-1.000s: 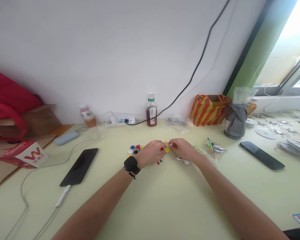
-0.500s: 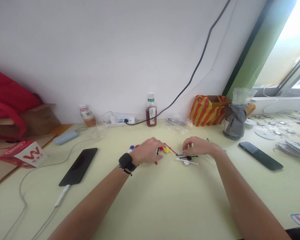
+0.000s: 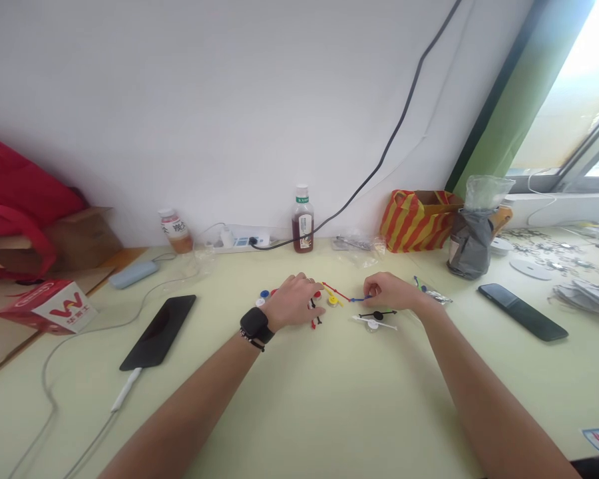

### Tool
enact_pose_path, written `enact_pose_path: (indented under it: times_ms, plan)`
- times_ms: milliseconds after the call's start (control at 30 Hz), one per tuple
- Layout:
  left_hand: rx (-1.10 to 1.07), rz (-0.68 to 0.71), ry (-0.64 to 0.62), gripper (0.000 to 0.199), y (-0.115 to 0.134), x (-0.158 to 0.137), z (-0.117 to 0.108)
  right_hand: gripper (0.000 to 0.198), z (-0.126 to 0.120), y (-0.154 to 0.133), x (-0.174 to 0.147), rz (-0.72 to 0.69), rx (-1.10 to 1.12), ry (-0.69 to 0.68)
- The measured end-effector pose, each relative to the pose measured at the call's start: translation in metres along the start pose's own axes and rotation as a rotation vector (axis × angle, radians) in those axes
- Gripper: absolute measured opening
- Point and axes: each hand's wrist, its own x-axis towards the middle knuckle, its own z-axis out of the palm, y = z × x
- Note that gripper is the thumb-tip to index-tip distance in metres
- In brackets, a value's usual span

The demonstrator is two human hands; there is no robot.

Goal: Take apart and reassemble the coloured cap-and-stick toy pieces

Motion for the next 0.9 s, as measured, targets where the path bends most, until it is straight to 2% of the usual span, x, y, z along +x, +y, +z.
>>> enact_pose_path:
  times_ms: [167,333,433,533,633,767,900]
  plan:
    - [0.038,-0.035,-0.037,0.045,0.001,-0.001,-0.001,0.02,0.002,0.002,0.002,0.045,-0.001,0.042]
    - [0.006,-0.021,-0.059,0.048,-0.002,-0.003,-0.008,0.02,0.004,0.004,0.005,0.038,0.038,0.226]
    - [-0.003,-0.008,-0.075,0.05,-0.003,-0.003,-0.011,0.017,0.006,0.0,0.005,0.0,0.113,0.304]
    - [-0.033,-0.001,-0.064,0.05,-0.003,-0.003,-0.011,0.014,0.012,-0.012,0.005,-0.096,0.212,0.339]
    - [-0.055,0.008,-0.037,0.041,-0.003,-0.002,-0.009,0.02,0.023,-0.029,0.006,-0.186,0.254,0.304]
    - [-0.058,0.032,-0.026,0.027,-0.003,-0.001,-0.005,0.017,0.041,-0.049,0.008,-0.281,0.221,0.134]
    - [-0.071,0.067,-0.033,0.023,-0.003,-0.001,-0.003,0.016,0.052,-0.055,0.012,-0.244,0.096,0.172]
